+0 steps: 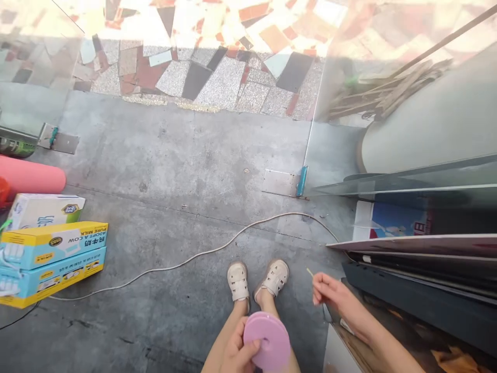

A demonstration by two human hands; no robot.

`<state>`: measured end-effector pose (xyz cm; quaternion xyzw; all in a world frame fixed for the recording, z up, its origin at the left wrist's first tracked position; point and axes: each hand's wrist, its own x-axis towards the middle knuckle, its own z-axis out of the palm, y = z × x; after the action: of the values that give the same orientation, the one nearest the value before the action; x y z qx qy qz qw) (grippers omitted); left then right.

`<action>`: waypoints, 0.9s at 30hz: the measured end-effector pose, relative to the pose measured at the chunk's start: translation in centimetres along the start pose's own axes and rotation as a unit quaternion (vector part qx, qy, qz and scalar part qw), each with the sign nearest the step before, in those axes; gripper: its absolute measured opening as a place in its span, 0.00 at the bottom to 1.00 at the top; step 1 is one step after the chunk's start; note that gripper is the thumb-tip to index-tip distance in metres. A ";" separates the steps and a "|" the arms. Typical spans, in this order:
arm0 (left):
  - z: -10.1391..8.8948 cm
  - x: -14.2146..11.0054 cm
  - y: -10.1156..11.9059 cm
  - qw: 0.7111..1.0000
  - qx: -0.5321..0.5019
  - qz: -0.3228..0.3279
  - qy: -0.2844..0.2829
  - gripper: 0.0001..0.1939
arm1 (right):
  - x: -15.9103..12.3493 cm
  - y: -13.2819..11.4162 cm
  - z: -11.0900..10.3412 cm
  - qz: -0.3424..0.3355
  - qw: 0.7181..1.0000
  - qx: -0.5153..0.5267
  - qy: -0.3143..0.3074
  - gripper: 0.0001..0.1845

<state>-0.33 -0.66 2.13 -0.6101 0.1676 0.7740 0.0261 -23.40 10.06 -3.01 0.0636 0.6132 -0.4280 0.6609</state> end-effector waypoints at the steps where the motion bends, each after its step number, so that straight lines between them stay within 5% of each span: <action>1: 0.4 -1.2 0.8 1.000 0.009 0.013 -0.020 0.22 | -2.9 -0.9 1.8 -0.009 0.999 -0.013 -0.032 0.21; 6: 3.4 -8.5 5.9 0.979 0.135 0.113 -0.107 0.11 | -15.3 -5.1 8.5 -0.086 0.987 -0.076 -0.111 0.24; 12: 6.3 -16.7 8.5 0.929 0.261 0.175 -0.196 0.09 | -24.1 -7.0 11.5 -0.146 0.976 -0.138 -0.080 0.15; 22: 6.3 -23.1 5.6 0.886 0.313 0.186 -0.287 0.11 | -32.9 -3.1 12.9 -0.193 0.972 -0.131 -0.025 0.10; 27: 4.6 -27.1 2.3 0.863 0.333 0.228 -0.303 0.12 | -38.3 -0.3 15.1 -0.228 0.966 -0.125 -0.006 0.11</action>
<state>1.69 2.95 29.36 -0.2451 0.5338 0.8031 0.1003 -7.67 19.38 33.86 -0.1636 0.6559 -0.4874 0.5527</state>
